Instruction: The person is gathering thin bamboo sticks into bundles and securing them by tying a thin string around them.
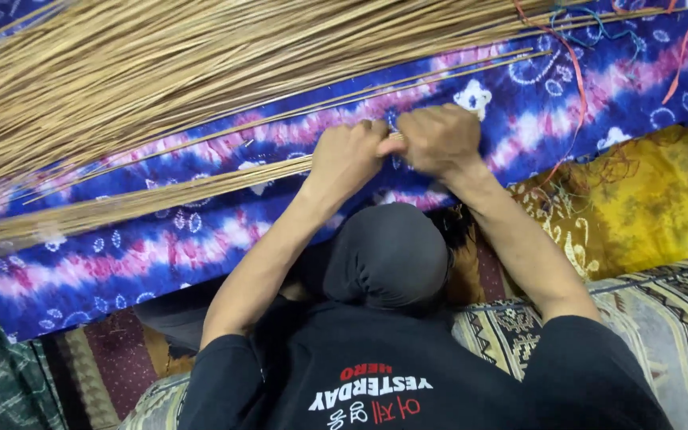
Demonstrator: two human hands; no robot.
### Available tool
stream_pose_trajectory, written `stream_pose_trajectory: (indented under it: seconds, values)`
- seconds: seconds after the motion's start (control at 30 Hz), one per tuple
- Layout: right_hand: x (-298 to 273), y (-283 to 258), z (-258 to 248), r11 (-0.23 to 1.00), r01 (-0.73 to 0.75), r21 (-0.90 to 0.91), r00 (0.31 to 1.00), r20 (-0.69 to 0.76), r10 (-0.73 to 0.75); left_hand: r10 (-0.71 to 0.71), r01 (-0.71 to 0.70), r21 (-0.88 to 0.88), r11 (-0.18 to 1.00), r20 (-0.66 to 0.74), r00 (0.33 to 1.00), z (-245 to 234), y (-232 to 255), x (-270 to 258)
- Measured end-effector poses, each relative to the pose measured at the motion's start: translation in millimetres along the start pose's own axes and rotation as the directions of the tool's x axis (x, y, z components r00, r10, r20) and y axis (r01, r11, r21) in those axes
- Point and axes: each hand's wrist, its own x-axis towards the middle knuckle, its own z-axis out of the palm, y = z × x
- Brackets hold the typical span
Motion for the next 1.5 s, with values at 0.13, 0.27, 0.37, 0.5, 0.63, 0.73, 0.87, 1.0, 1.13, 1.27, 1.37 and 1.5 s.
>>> stream_pose_trajectory:
  seconds: [0.13,0.27,0.37,0.5,0.63,0.73,0.87,1.0,1.13,1.27,1.37,1.5]
  values:
    - [-12,50,8,0.999,-0.040,-0.006,0.997,-0.068,0.040,-0.017,0.017,0.103,0.995,0.000,1.000,-19,-35,-19]
    - [-6,42,2,0.997,-0.065,-0.033,0.997,-0.044,0.064,-0.069,0.063,0.104,0.993,0.059,0.996,-12,-41,-38]
    - [27,6,-17,0.999,-0.011,-0.032,0.998,-0.057,0.009,-0.103,0.099,0.042,0.994,0.093,0.990,-4,-30,-35]
    - [26,-2,-17,0.996,0.059,0.067,0.994,-0.099,-0.052,-0.088,0.088,-0.010,0.996,0.050,0.995,-26,-19,-42]
    - [9,28,-15,0.991,-0.033,0.128,0.999,-0.012,0.035,-0.113,0.133,-0.186,0.973,0.117,0.987,-88,-33,-54]
    - [4,17,-7,0.994,-0.016,0.110,1.000,-0.006,0.017,-0.103,0.110,-0.070,0.991,0.104,0.989,-79,-40,-71]
    - [12,-3,12,0.996,0.002,0.090,0.998,-0.055,0.003,-0.063,0.063,-0.012,0.998,0.034,0.997,-81,-42,-75]
    - [35,-21,-17,0.989,0.004,0.150,0.999,-0.044,0.002,-0.055,0.056,0.045,0.997,-0.032,0.998,-58,-47,-85]
    - [27,-7,-5,0.987,-0.010,0.161,1.000,-0.022,0.014,-0.128,0.128,0.003,0.992,-0.007,0.992,-59,-60,-98]
    - [37,-16,-20,0.993,-0.016,0.115,1.000,-0.024,0.019,-0.115,0.126,0.113,0.986,-0.094,0.989,-63,-65,-110]
    - [45,-18,-20,0.997,-0.014,0.082,0.998,-0.055,0.019,-0.080,0.104,0.142,0.984,-0.168,0.982,-70,-69,-109]
    - [38,-26,-3,0.992,-0.021,0.121,0.997,-0.074,0.030,-0.051,0.091,0.137,0.986,-0.271,0.961,-58,-73,-115]
